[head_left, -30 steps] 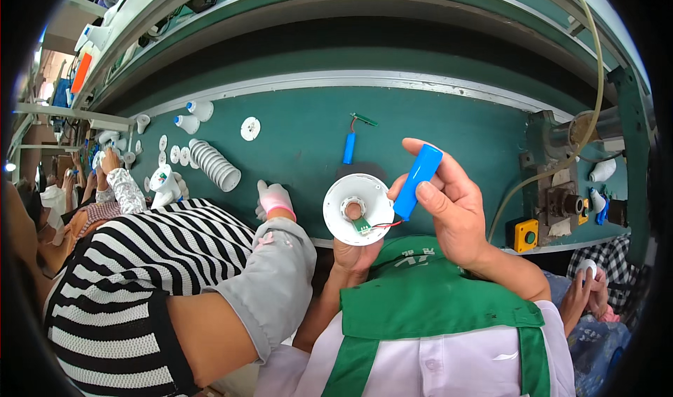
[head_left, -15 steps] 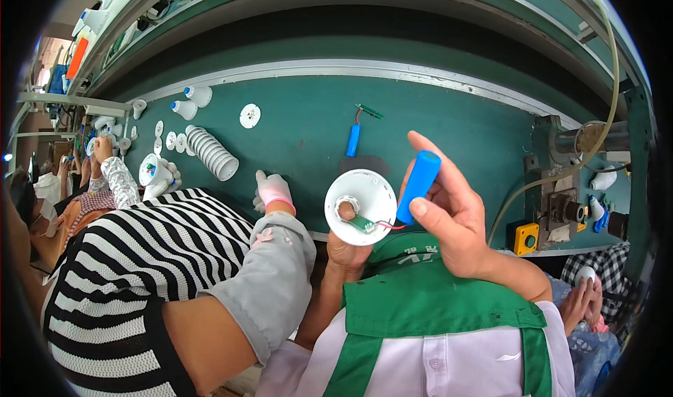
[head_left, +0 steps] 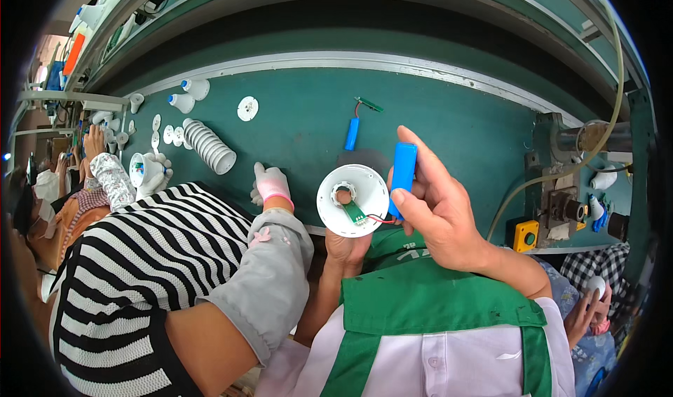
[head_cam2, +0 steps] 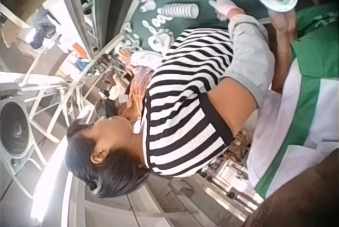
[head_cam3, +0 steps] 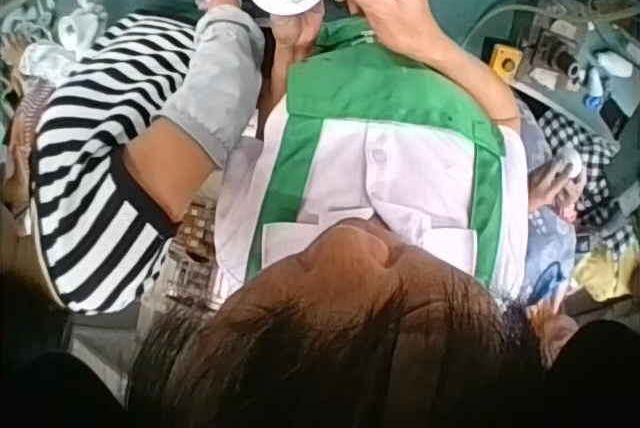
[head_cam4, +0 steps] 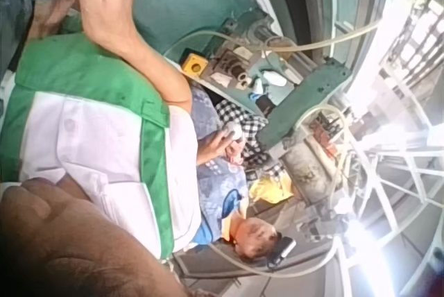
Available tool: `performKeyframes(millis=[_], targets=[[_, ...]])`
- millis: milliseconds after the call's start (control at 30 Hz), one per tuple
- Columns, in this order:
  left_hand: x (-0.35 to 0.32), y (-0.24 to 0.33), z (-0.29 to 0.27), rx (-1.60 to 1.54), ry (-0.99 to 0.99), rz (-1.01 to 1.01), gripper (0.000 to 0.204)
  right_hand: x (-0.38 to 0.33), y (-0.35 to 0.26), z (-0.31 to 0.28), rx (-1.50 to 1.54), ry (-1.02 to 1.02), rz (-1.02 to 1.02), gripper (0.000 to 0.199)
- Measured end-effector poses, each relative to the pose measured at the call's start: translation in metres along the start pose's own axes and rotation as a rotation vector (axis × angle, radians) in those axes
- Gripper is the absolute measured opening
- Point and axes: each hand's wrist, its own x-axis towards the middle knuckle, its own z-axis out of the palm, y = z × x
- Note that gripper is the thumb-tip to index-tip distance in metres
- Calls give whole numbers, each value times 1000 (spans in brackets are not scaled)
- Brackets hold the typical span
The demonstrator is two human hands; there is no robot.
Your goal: The person assembles light bulbs on a production line by fitting circuit boards and batteries into bulb casings by hand.
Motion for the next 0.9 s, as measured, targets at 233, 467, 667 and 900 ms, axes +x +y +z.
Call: performKeyframes(millis=[233,467,667,900], targets=[[7,-8,-17,-80,100,-82,45,5,3,5,-67,30,-39,73],[8,-3,-1,-74,71,-77,45,7,7,1,-256,56,-155,60],[9,-1,10,109,60,-25,51,6,8,-1,-496,40,-376,45],[9,-1,14,48,66,5,38,9,11,1,-649,64,-633,39]])
